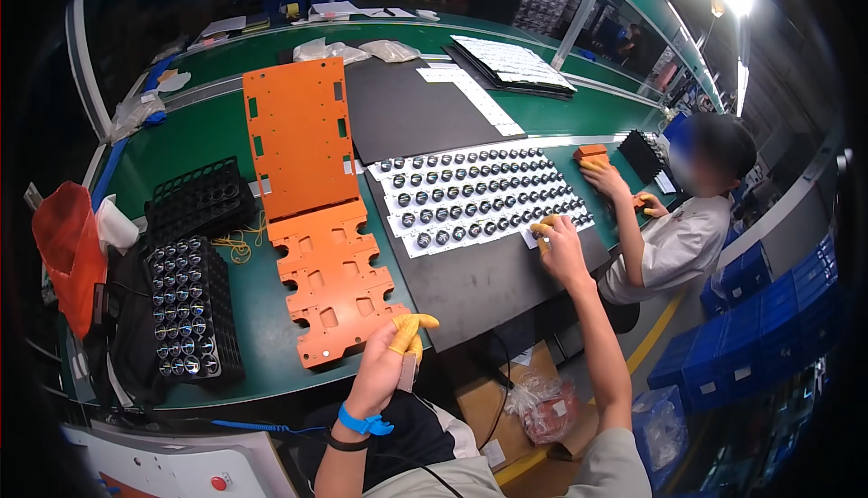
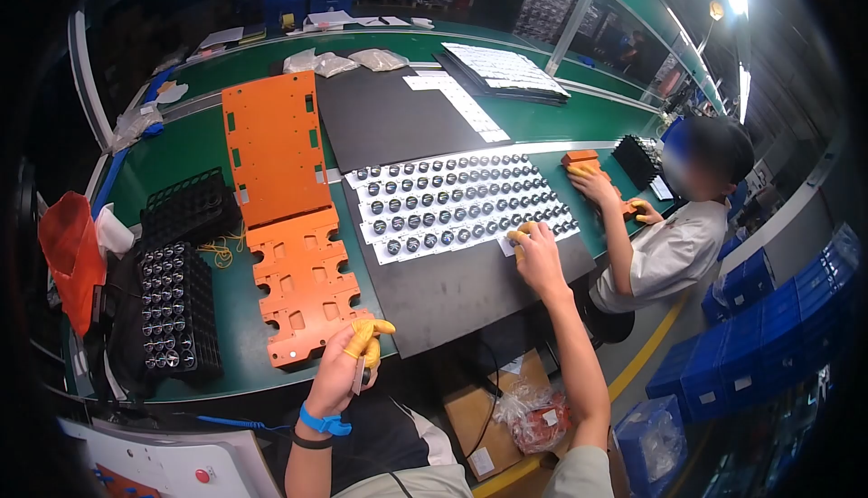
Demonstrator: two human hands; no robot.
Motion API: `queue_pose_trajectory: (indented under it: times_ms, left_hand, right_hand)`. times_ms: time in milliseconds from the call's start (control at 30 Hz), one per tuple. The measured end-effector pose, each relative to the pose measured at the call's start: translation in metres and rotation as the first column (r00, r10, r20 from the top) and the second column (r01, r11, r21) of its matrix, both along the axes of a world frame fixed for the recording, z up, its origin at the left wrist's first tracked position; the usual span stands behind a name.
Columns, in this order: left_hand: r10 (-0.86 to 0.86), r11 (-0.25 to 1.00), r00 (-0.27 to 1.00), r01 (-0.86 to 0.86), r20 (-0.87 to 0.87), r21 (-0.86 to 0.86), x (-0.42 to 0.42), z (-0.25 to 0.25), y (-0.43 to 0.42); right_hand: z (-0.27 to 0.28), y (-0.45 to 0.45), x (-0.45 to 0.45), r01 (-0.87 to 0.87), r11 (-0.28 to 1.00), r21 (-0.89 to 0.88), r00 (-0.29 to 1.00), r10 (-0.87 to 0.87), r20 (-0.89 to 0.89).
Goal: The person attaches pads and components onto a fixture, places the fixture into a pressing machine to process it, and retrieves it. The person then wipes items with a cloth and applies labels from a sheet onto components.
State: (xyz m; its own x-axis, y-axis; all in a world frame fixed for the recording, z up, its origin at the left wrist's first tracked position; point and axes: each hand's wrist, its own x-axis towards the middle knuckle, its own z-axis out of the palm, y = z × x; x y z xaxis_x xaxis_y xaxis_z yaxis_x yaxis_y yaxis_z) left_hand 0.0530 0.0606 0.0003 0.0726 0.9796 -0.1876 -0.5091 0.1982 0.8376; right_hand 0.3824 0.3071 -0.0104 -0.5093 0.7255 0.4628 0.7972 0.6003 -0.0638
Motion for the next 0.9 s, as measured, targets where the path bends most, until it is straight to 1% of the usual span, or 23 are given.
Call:
queue_pose_trajectory:
  times_ms: [100,200,300,367,400,433,500,533,600,700,733,800,833,867,900]
  left_hand:
    - [-0.035,0.999,0.999,0.035,0.022,0.016,-0.003,-0.002,-0.001]
    - [-0.031,1.0,0.999,0.031,0.034,-0.005,0.001,0.002,0.001]
    - [-0.045,0.997,0.948,0.062,0.316,-0.042,0.001,0.007,0.002]
    - [-0.003,1.0,0.9,0.009,0.436,-0.013,0.009,0.0,0.007]
    - [0.017,1.0,0.87,-0.017,0.493,-0.003,0.014,-0.003,0.009]
    - [0.057,0.998,0.884,-0.047,0.463,-0.032,0.02,-0.001,0.01]
    - [0.131,0.991,0.909,-0.106,0.396,-0.084,0.031,0.007,0.014]
    - [0.203,0.974,0.897,-0.144,0.392,-0.175,0.036,0.013,0.017]
    - [0.212,0.976,0.926,-0.186,0.313,-0.11,0.036,0.009,0.021]
    - [0.233,0.971,0.952,-0.239,0.198,0.009,0.032,0.008,0.024]
    - [0.243,0.967,0.957,-0.252,0.157,0.04,0.032,0.009,0.026]
    - [0.264,0.956,0.958,-0.275,0.109,0.099,0.034,0.009,0.028]
    - [0.298,0.941,0.954,-0.299,0.03,0.159,0.035,0.009,0.03]
    - [0.333,0.923,0.942,-0.316,-0.046,0.22,0.036,0.009,0.031]
    - [0.369,0.903,0.921,-0.326,-0.121,0.279,0.036,0.008,0.031]
  right_hand:
    - [0.002,-0.001,-0.002,0.014,1.0,-0.019,1.0,-0.014,0.018]
    - [0.01,-0.011,-0.012,0.045,0.997,0.067,0.999,-0.043,-0.021]
    - [0.037,-0.066,-0.055,-0.01,0.998,0.06,0.939,0.03,-0.344]
    - [0.058,-0.121,-0.089,-0.277,0.961,0.022,0.864,0.259,-0.432]
    - [0.065,-0.147,-0.106,-0.37,0.929,0.015,0.846,0.343,-0.408]
    - [0.068,-0.169,-0.121,-0.456,0.89,0.003,0.821,0.422,-0.386]
    - [0.062,-0.194,-0.146,-0.523,0.852,-0.042,0.795,0.468,-0.386]
    - [0.054,-0.2,-0.15,-0.488,0.87,-0.064,0.798,0.416,-0.437]
    - [0.04,-0.205,-0.155,-0.43,0.896,-0.112,0.789,0.313,-0.528]
    - [0.039,-0.2,-0.148,-0.525,0.822,-0.22,0.708,0.279,-0.649]
    - [0.038,-0.2,-0.147,-0.532,0.803,-0.269,0.701,0.239,-0.672]
    - [0.042,-0.202,-0.146,-0.486,0.847,-0.215,0.738,0.266,-0.62]
    - [0.045,-0.201,-0.145,-0.462,0.868,-0.184,0.758,0.278,-0.59]
    - [0.047,-0.2,-0.144,-0.437,0.884,-0.164,0.749,0.258,-0.61]
    - [0.048,-0.194,-0.141,-0.391,0.915,-0.098,0.757,0.259,-0.599]
